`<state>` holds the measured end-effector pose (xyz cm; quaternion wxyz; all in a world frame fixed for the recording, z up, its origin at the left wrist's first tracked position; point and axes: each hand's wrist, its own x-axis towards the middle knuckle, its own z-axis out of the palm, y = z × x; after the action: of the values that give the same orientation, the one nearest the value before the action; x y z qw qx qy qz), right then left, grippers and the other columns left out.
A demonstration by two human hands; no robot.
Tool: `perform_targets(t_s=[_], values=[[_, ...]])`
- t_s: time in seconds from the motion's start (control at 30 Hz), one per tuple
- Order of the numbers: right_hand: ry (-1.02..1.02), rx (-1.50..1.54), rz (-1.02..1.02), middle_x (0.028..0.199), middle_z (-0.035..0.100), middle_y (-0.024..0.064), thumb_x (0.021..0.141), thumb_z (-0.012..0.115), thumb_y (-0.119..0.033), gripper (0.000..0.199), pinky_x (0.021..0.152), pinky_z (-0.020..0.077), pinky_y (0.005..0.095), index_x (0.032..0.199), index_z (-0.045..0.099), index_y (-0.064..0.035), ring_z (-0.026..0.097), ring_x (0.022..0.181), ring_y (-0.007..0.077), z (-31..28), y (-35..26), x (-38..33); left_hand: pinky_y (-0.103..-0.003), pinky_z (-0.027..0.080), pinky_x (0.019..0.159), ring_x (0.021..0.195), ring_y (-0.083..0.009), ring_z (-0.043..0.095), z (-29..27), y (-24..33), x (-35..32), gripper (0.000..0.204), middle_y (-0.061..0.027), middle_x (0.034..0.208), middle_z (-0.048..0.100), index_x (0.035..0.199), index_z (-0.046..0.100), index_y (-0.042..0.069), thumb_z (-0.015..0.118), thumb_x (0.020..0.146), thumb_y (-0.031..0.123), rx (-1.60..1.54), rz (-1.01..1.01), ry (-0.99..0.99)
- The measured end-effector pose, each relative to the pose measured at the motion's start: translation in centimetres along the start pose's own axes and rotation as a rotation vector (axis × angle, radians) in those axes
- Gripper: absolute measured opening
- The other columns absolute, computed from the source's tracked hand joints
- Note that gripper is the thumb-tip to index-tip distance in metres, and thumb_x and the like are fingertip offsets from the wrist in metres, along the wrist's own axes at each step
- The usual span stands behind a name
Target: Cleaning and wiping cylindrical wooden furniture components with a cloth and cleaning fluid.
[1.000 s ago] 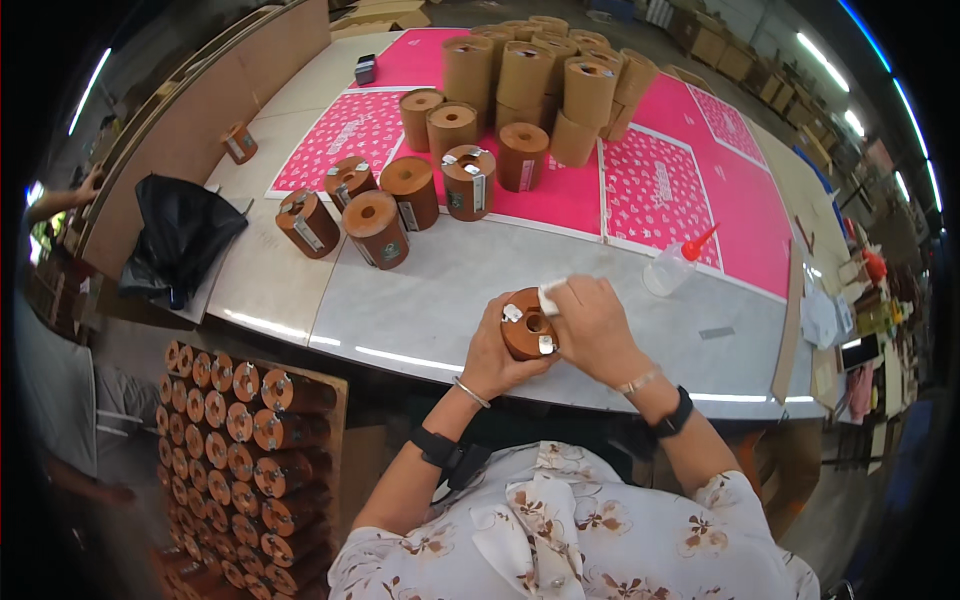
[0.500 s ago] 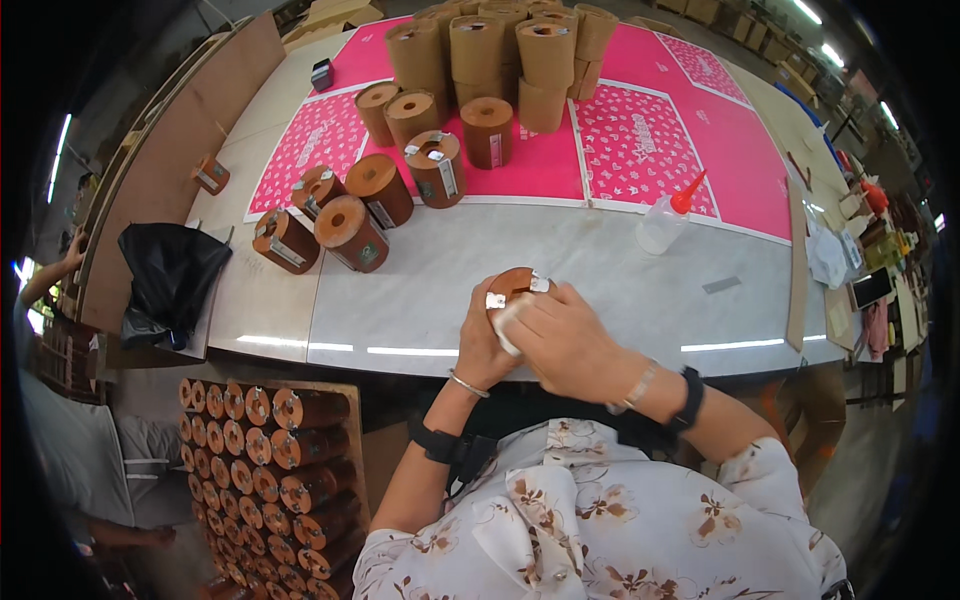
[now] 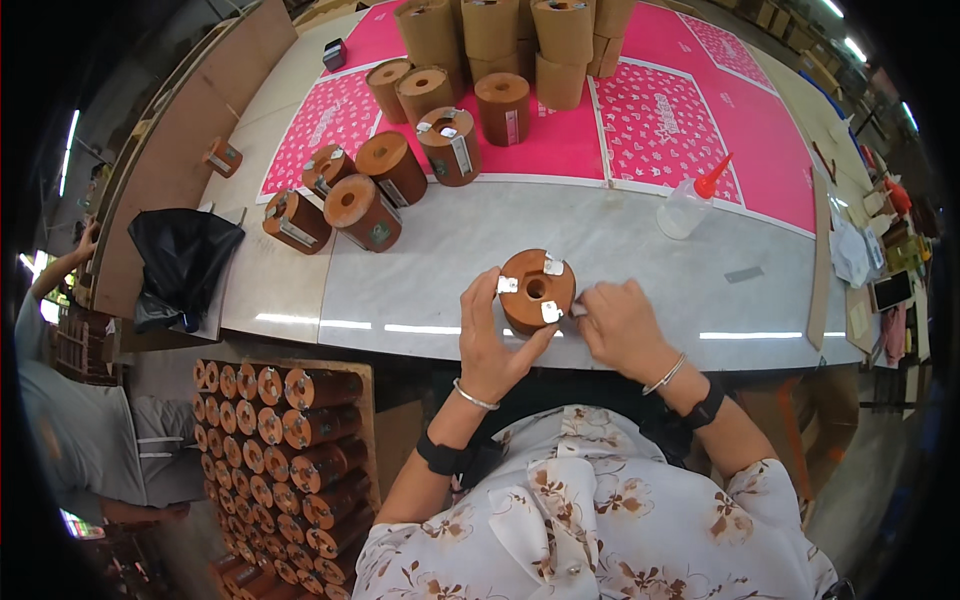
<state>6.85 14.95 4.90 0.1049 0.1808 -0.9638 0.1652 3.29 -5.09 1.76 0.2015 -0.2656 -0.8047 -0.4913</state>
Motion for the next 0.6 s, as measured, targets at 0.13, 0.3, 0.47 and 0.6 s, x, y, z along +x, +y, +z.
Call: perform_targets(t_s=[0.13,0.3,0.47,0.6], values=[[0.314,0.047,0.02,0.077,0.053,0.0085,0.078,0.063,-0.011,0.014,0.069,0.0369,0.0379,0.09,0.058,-0.0058,0.053,0.074,0.026,-0.1,-0.1,-0.3,-0.039,0.045,0.092,0.114,-0.0333,0.051,-1.1,0.8,0.0,0.076,-0.0211,0.125,0.049,0.132,0.043,-0.003,0.082,0.07,0.017,0.062,0.091,0.015],[0.404,0.121,-0.12,0.079,0.052,0.0085,0.075,0.064,-0.01,0.024,0.069,0.0385,0.0372,0.097,0.061,-0.0043,0.052,0.072,0.0255,-1.9,-1.1,2.4,-0.039,0.046,0.091,0.111,-0.0326,0.052,-2.4,0.6,0.8,0.072,-0.0196,0.125,0.049,0.128,0.049,0.0,0.084,0.068,0.021,0.088,0.067,-0.059],[0.278,0.033,-0.109,0.077,0.05,0.0086,0.074,0.065,-0.009,0.02,0.067,0.0388,0.036,0.092,0.059,-0.0037,0.051,0.07,0.0248,-3.0,-1.7,2.6,-0.041,0.043,0.092,0.109,-0.0343,0.05,-3.4,0.5,2.3,0.064,-0.0173,0.121,0.049,0.114,0.055,0.001,0.085,0.066,0.031,0.183,0.12,-0.134],[0.252,0.005,-0.125,0.077,0.05,0.0086,0.073,0.065,-0.008,0.018,0.066,0.0386,0.036,0.089,0.057,-0.0041,0.051,0.07,0.025,-3.2,-2.0,2.8,-0.04,0.046,0.089,0.107,-0.0328,0.052,-3.6,0.5,2.1,0.057,-0.0157,0.117,0.052,0.107,0.058,0.003,0.086,0.065,0.029,0.081,0.09,-0.123]])
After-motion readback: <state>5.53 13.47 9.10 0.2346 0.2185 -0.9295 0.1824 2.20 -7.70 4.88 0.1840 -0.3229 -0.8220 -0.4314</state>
